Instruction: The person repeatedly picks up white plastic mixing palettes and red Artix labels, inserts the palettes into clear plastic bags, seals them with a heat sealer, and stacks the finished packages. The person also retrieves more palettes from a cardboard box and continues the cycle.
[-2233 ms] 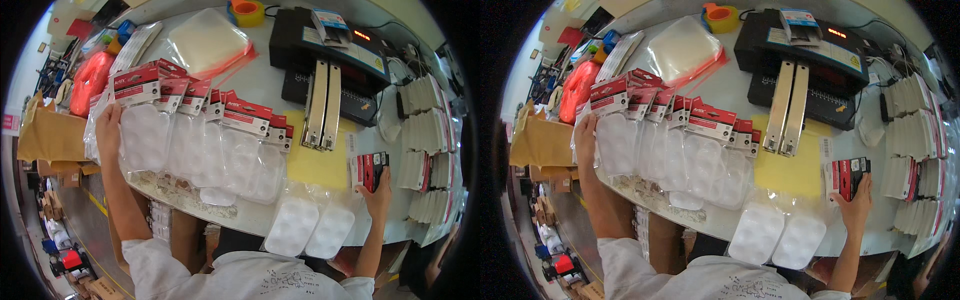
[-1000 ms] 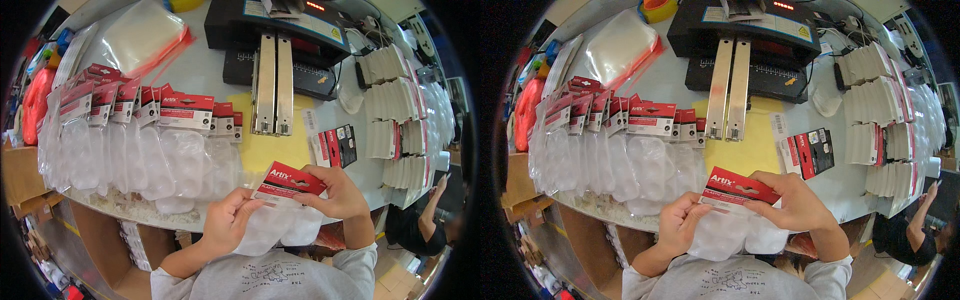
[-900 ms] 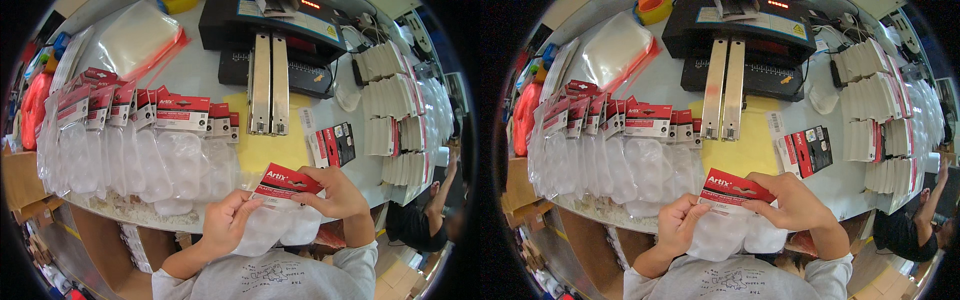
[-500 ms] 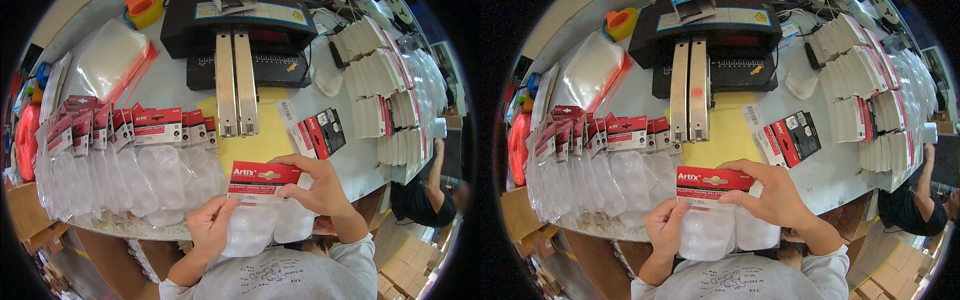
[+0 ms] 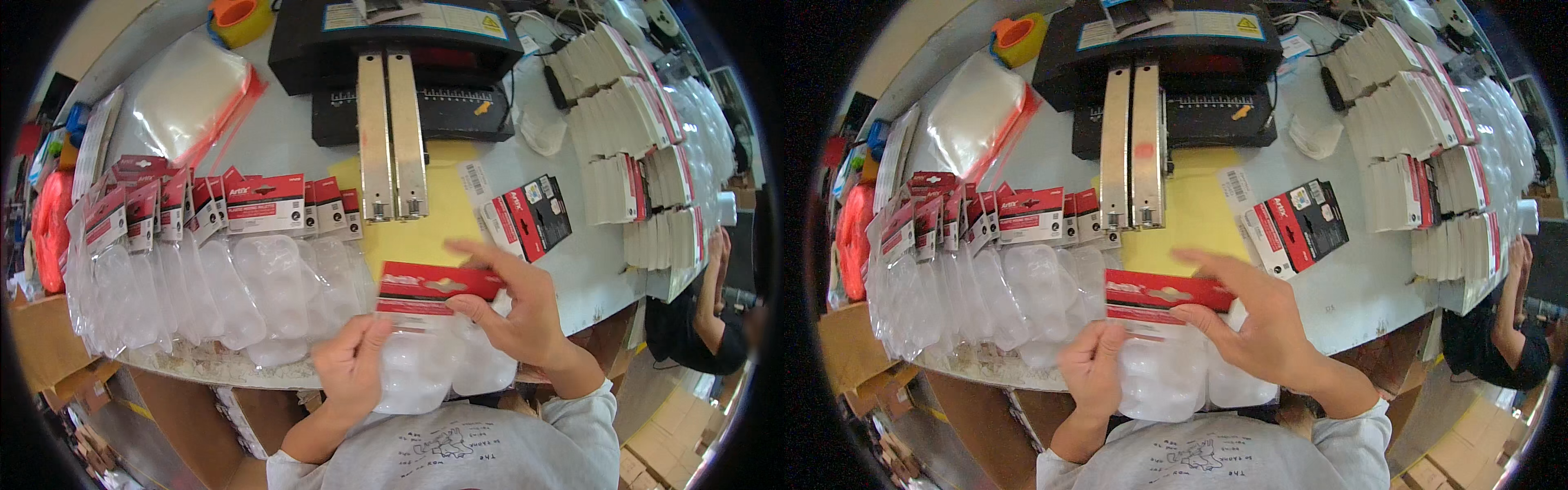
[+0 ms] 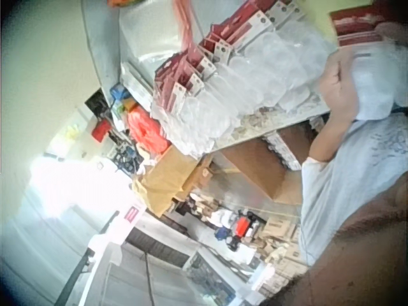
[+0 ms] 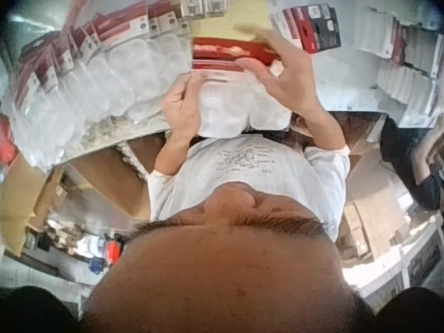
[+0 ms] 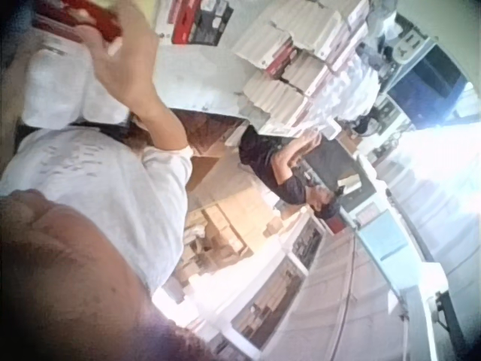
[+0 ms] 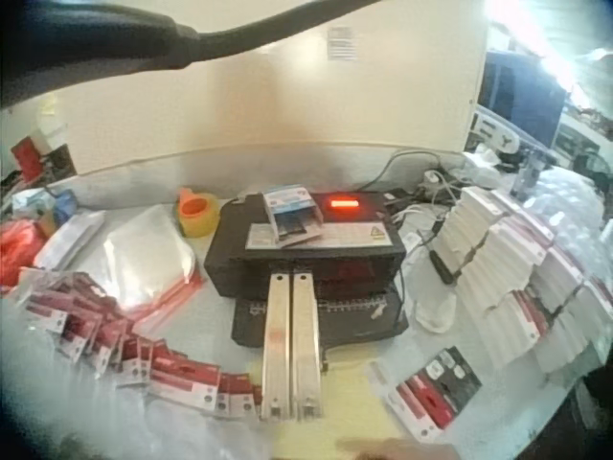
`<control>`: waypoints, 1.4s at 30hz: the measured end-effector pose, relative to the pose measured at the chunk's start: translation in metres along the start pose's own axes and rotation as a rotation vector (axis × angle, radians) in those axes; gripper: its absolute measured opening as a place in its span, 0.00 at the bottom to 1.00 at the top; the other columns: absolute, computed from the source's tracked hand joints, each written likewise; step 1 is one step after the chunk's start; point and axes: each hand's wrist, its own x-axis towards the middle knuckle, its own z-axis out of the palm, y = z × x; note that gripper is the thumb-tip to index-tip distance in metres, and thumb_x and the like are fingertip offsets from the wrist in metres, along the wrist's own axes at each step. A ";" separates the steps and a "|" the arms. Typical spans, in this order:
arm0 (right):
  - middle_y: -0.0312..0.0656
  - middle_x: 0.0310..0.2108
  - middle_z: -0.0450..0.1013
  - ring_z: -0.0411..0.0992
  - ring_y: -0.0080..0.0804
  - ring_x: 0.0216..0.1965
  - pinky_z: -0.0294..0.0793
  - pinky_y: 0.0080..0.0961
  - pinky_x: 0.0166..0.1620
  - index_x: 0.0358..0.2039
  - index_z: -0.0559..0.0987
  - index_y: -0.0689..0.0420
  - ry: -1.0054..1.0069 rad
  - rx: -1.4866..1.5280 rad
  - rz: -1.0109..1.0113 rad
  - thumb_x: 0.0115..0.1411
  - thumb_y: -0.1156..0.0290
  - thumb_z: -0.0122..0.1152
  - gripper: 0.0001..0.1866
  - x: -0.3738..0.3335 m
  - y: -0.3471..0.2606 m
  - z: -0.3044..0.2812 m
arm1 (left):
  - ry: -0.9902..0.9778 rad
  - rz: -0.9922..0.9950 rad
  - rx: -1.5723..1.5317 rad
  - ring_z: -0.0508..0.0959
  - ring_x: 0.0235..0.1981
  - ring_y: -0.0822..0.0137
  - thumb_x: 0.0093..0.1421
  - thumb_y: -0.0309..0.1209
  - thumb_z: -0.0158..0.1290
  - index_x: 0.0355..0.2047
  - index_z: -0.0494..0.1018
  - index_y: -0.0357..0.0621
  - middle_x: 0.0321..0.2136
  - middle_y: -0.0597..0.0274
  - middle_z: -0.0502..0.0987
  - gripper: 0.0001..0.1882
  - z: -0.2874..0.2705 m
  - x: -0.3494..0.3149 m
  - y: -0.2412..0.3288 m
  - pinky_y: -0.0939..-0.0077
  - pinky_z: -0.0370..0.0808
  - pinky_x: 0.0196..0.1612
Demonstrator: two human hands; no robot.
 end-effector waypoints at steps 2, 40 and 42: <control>0.43 0.28 0.76 0.74 0.23 0.26 0.73 0.17 0.32 0.38 0.77 0.64 -0.080 0.145 0.186 0.52 0.74 0.65 0.14 -0.003 0.004 -0.005 | 0.091 0.002 -0.022 0.64 0.23 0.82 0.60 0.28 0.52 0.32 0.75 0.32 0.21 0.71 0.73 0.09 -0.004 0.003 0.001 0.88 0.62 0.26; 0.52 0.44 0.71 0.70 0.39 0.45 0.67 0.29 0.47 0.54 0.65 0.64 0.251 -0.343 0.263 0.51 0.60 0.65 0.34 0.020 0.087 -0.054 | 0.158 0.043 0.337 0.67 0.28 0.72 0.62 0.34 0.47 0.30 0.70 0.38 0.24 0.70 0.71 0.11 -0.067 0.028 0.000 0.76 0.66 0.34; 0.54 0.53 0.63 0.62 0.45 0.54 0.60 0.35 0.53 0.58 0.59 0.65 0.212 -0.686 0.235 0.48 0.56 0.66 0.42 0.008 0.109 -0.054 | 0.478 -0.025 0.310 0.71 0.32 0.72 0.64 0.37 0.44 0.34 0.71 0.37 0.25 0.67 0.72 0.14 -0.130 0.027 0.030 0.75 0.69 0.35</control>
